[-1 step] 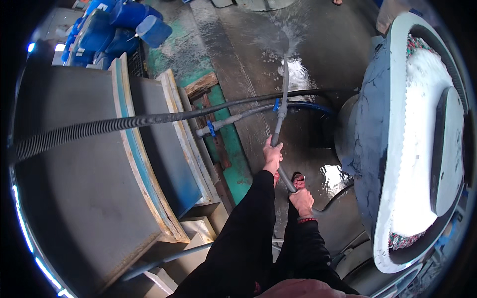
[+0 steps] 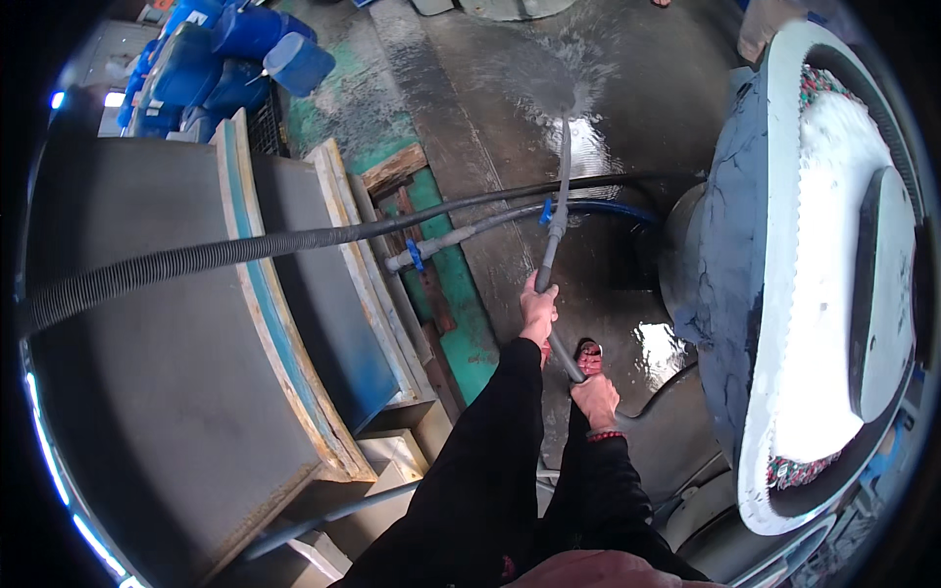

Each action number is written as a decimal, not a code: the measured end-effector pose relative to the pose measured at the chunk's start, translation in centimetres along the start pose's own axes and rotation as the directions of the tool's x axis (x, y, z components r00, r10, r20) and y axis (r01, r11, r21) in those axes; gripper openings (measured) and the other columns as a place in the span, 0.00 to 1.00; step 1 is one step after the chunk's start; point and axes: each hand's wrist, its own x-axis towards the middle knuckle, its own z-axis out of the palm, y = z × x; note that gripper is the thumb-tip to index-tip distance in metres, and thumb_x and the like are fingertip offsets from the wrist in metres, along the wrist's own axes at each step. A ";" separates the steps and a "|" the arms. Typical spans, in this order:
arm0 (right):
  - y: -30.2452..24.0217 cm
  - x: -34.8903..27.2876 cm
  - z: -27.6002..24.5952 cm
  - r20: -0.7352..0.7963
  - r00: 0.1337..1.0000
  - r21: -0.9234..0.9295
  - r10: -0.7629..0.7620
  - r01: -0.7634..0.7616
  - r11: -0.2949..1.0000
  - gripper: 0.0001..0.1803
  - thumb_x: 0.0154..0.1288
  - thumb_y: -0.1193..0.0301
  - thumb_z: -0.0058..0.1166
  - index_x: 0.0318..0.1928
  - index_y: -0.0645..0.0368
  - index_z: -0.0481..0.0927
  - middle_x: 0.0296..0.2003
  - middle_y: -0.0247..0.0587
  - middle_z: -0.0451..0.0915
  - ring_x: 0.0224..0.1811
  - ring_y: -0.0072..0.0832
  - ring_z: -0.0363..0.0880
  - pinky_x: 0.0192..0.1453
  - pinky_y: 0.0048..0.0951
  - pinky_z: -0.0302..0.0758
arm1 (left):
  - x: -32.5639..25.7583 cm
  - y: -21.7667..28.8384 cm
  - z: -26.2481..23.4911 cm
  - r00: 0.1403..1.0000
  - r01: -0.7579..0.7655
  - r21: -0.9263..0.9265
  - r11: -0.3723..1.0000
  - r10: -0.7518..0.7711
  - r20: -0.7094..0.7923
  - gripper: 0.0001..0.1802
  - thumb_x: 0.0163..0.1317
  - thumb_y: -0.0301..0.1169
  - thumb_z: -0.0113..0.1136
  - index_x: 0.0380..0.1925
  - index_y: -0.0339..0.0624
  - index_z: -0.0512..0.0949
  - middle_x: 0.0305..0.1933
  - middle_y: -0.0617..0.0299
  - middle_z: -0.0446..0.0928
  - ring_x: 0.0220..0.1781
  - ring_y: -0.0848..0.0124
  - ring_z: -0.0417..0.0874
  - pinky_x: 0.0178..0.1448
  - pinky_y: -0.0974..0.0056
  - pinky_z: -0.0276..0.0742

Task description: The person uses a hose to spray water on the factory floor, moving around machinery and crates to clean different areas. They direct the water stream across the floor and toward equipment bases, then rinse a blue crate containing small items.

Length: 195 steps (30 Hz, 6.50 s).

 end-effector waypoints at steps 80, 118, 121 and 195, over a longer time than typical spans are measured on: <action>53.0 -16.9 36.9 -0.525 0.824 0.648 0.211 0.227 0.727 0.18 0.40 0.63 0.55 0.36 0.52 0.82 0.40 0.36 0.77 0.56 0.35 0.68 0.61 0.44 0.58 | -34.6 -52.7 -0.5 0.853 -0.488 0.854 0.180 -0.106 0.510 0.21 0.57 0.17 0.46 0.48 0.45 0.57 0.23 0.60 0.66 0.12 0.70 0.70 0.14 0.62 0.73; 88.0 -21.6 42.4 0.218 0.616 0.293 0.757 0.699 -0.652 0.54 0.43 0.65 0.72 0.68 0.49 0.50 0.59 0.38 0.61 0.52 0.30 0.69 0.32 0.31 0.77 | -60.1 -80.0 -0.5 0.293 -0.869 0.427 -0.248 -0.955 0.042 0.42 0.62 0.25 0.54 0.69 0.41 0.39 0.22 0.65 0.68 0.13 0.79 0.66 0.15 0.72 0.63; 90.1 -21.4 43.3 0.008 0.629 0.138 0.777 0.769 -0.624 0.47 0.49 0.59 0.67 0.66 0.50 0.54 0.51 0.37 0.65 0.47 0.28 0.70 0.36 0.40 0.78 | -60.9 -82.4 1.4 0.357 -0.868 0.390 -0.308 -0.932 0.057 0.40 0.62 0.25 0.53 0.68 0.44 0.40 0.21 0.65 0.66 0.11 0.78 0.65 0.13 0.71 0.62; 122.5 -63.3 51.0 0.074 -0.983 0.175 0.167 0.178 0.968 0.02 0.57 0.75 0.50 0.31 0.59 0.73 0.37 0.40 0.75 0.41 0.34 0.72 0.45 0.32 0.69 | -62.0 -98.5 -9.4 0.472 -0.760 -0.330 -0.560 -0.825 0.310 0.13 0.58 0.26 0.55 0.44 0.40 0.69 0.16 0.63 0.71 0.14 0.76 0.71 0.17 0.68 0.67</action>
